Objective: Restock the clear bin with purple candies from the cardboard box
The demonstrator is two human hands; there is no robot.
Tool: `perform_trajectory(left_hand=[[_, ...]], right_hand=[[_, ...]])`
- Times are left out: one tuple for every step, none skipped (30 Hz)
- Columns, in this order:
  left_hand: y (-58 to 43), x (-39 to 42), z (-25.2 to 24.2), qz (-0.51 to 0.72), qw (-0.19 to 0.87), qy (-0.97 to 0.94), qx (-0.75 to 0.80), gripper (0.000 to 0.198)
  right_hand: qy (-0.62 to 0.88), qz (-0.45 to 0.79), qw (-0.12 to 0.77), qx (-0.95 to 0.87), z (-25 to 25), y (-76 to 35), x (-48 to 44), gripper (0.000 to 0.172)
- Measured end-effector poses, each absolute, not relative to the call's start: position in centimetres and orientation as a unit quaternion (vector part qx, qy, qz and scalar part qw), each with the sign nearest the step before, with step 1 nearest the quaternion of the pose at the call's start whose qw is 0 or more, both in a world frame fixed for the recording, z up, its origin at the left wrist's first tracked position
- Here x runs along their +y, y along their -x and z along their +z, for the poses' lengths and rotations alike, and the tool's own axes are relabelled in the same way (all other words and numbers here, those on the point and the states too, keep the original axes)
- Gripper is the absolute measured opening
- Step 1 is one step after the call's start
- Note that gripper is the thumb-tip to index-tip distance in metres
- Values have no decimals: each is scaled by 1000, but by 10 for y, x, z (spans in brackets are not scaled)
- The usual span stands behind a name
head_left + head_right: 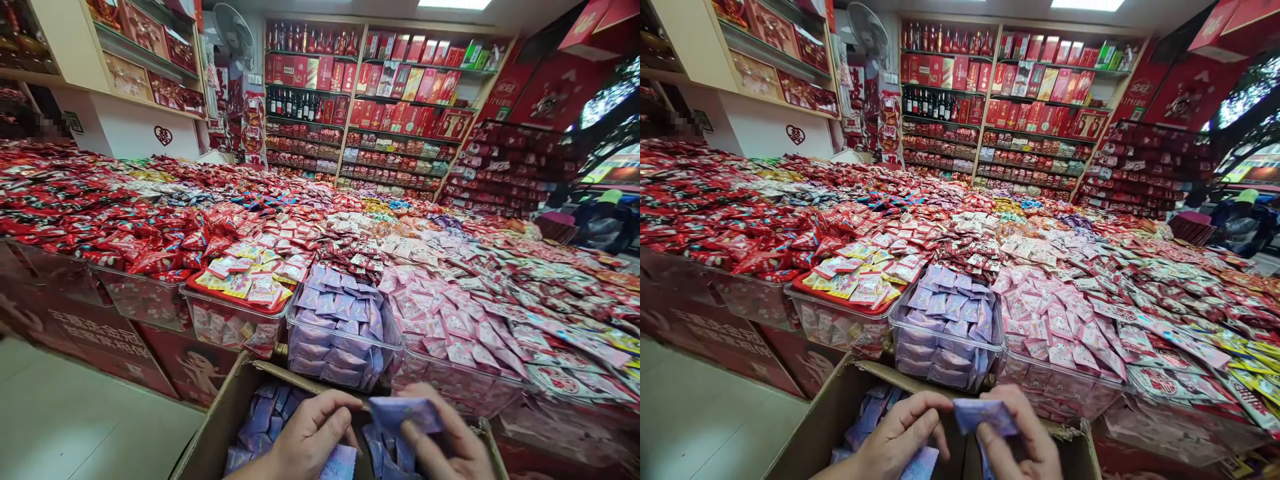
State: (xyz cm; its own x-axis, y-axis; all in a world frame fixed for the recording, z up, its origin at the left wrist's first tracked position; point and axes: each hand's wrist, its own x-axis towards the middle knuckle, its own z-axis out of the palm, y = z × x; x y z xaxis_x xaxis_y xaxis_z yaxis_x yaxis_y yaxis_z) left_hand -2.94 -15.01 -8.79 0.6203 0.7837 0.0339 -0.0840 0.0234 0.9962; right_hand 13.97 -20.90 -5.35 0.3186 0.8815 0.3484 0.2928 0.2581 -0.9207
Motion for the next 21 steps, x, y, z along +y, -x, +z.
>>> perform_trajectory(left_hand=[[29,-148,-89,329,657,-611,296,38],[29,-146,-90,331,652,-607,311,36],[29,-144,-91,336,648,-601,326,35],[29,-142,-93,342,646,-592,338,34],[29,-140,-95,348,650,-580,347,34],[29,-138,-97,350,656,-569,352,33],[29,-136,-100,350,660,-563,354,32],[29,-135,-103,349,659,-564,355,30],[29,-134,-105,346,654,-572,354,28],[30,-133,-107,342,645,-583,355,27],[31,-132,-108,337,636,-596,357,25],[31,-132,-109,331,625,-609,358,24],[32,-132,-108,326,617,-619,361,23],[32,-132,-107,322,611,-626,363,23],[32,-132,-105,318,608,-629,365,23],[32,-133,-103,315,605,-632,367,23],[32,-133,-101,313,604,-634,369,23],[32,-133,-99,311,602,-634,373,23],[32,-133,-97,308,600,-636,375,23],[32,-133,-96,305,599,-638,376,23],[32,-133,-96,303,599,-639,376,23]], right_hand=[[553,211,586,-553,-37,-147,-203,20],[549,180,574,-581,-20,-155,-194,20],[550,161,550,-607,-5,-161,-182,20],[549,154,525,-632,8,-167,-167,23],[540,153,516,-647,18,-170,-151,27],[534,157,487,-673,25,-172,-134,28],[533,154,447,-701,30,-171,-117,28],[532,145,405,-729,32,-169,-102,26],[531,131,356,-758,33,-166,-90,23],[527,111,310,-783,32,-162,-79,20],[522,92,267,-805,32,-158,-72,18],[517,77,226,-822,31,-154,-66,19],[517,68,187,-833,30,-150,-62,21],[523,61,151,-837,30,-147,-59,25],[531,58,114,-838,29,-145,-57,28],[539,58,81,-837,29,-144,-56,32],[544,59,53,-835,29,-143,-55,34],[546,60,30,-835,28,-142,-53,34],[545,62,11,-836,28,-142,-52,33],[542,67,-3,-838,27,-142,-51,30],[538,75,-13,-839,26,-141,-50,27]])
